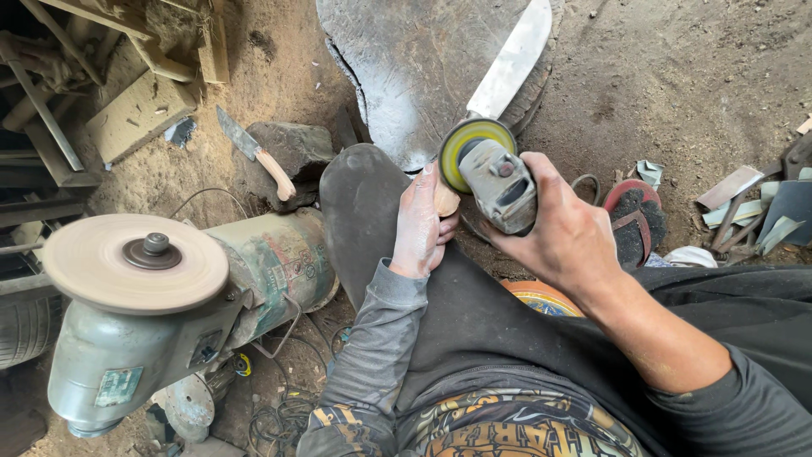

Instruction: The person shapes and smooths a wooden knife handle using a bench grinder and an angle grinder. They rotate the handle against the grinding wheels to refine its contours and finish the surface.

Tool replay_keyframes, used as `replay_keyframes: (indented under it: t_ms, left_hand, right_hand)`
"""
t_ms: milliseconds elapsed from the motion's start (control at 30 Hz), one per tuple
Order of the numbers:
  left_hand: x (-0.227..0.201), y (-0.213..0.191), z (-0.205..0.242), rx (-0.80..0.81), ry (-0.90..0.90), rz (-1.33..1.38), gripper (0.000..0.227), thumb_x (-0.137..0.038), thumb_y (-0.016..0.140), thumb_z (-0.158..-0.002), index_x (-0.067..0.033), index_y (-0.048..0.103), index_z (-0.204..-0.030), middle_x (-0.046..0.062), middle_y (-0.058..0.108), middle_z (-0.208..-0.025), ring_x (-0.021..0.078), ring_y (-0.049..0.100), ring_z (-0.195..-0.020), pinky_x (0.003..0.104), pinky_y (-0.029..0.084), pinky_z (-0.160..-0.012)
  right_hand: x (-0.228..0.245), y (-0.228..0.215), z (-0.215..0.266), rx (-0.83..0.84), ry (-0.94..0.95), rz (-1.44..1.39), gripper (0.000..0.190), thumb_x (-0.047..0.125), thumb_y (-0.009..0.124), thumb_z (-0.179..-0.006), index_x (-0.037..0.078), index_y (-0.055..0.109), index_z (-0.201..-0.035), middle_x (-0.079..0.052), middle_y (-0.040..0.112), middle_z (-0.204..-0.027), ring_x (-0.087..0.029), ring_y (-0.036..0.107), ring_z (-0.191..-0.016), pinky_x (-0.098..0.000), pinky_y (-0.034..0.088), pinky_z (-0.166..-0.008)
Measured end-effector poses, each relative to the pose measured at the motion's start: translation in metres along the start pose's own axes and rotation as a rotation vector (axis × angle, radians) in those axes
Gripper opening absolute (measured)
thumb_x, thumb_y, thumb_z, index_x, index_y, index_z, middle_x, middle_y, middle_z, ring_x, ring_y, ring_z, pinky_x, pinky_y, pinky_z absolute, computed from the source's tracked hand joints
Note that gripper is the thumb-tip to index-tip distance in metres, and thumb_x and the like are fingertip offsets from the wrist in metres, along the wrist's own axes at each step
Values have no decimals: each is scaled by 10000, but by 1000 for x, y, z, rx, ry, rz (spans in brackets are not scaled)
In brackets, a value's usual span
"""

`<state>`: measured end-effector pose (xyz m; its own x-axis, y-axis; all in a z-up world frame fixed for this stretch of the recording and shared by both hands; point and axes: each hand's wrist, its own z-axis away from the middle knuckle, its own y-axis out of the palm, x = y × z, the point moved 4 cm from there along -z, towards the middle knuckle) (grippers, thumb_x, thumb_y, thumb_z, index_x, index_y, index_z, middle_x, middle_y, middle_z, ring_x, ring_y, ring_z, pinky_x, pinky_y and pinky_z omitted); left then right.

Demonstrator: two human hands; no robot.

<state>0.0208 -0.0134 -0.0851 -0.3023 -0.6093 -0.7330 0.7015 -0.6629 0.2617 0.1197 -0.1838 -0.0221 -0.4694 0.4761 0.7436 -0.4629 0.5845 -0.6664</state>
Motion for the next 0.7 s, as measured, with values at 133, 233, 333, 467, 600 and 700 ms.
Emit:
replay_keyframes:
  t_ms: [133,233,333,467,600,700]
  left_hand:
    - [1,-1,2,-1,8,-16,441,-441,430,-1084,-96,558,-1327,-12,485,-693,42,352,-421,197,238,-346]
    - [-2,0,1,15,24,-39,482,-440,420,-1085,-93,536,-1398,-11,498,-711,39,362,-436,195,257,-356]
    - [-2,3,1,40,39,-51,520,-440,411,-1077,-101,517,-1457,-10,513,-723,31,363,-437,190,270,-354]
    - [-3,4,4,38,85,-77,544,-450,433,-1101,-55,524,-1464,-13,493,-736,33,371,-457,189,271,-364]
    - [-3,7,2,30,9,-93,538,-495,430,-1051,-99,505,-1408,-1,533,-752,65,425,-463,221,313,-380]
    - [8,9,0,25,-99,-59,480,-535,425,-1037,-112,497,-1252,15,525,-724,81,415,-450,236,313,-385]
  right_hand:
    - [-11,-3,-7,-4,78,35,897,394,894,-770,85,373,-1432,-226,717,-1127,-391,734,-914,-479,582,-696]
    - [-11,-8,-10,-19,80,5,875,396,874,-794,97,358,-1435,-224,721,-1138,-381,745,-940,-471,594,-716]
    - [-8,-4,-7,55,106,-22,897,410,877,-776,103,338,-1423,-228,722,-1113,-382,745,-933,-482,592,-717]
    - [-12,-2,-11,77,163,10,911,405,881,-773,104,326,-1429,-239,715,-1110,-390,739,-937,-495,587,-717]
    - [-26,-26,-15,-73,171,57,837,369,873,-857,102,341,-1444,-235,719,-1182,-396,740,-980,-490,583,-784]
    - [-40,-44,-10,-161,175,-50,829,356,865,-923,60,307,-1461,-255,699,-1243,-384,740,-1057,-440,601,-882]
